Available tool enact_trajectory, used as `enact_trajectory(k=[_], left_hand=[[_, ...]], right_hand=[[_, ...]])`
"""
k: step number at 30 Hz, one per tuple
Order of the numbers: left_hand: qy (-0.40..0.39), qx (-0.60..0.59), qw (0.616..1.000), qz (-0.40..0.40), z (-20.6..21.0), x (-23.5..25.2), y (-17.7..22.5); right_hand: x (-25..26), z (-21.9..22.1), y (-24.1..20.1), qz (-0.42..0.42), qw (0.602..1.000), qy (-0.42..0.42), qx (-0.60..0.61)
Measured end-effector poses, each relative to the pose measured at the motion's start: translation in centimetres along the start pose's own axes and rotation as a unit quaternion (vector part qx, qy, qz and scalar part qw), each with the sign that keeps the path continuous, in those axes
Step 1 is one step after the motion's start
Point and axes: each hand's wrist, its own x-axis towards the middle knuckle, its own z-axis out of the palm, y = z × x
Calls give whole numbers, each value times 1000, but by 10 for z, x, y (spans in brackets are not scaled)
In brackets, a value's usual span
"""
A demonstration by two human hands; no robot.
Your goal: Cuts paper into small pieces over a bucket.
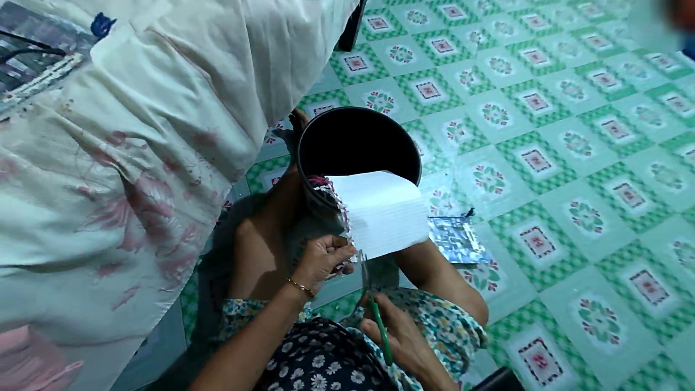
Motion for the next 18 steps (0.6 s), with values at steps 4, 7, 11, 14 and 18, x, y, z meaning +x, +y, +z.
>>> enact_trajectory(k=[4, 7, 11, 14, 18], left_hand=[[4, -11, 1000, -3, 0, -1, 6], [-1, -2, 1000, -5, 1, -2, 6], [-20, 25, 999, 6, 1, -4, -1], [-25, 53, 998, 33, -2, -5, -5], [-20, 64, 997, 36, -5, -4, -7]], right_hand=[[-12, 2, 7, 5, 1000, -16, 18], [-13, 5, 7, 23, 999, -23, 32], [-2, 6, 0, 20, 999, -15, 33], [6, 9, -3, 22, 999, -9, 29], [9, 16, -1, 17, 999, 10, 39]])
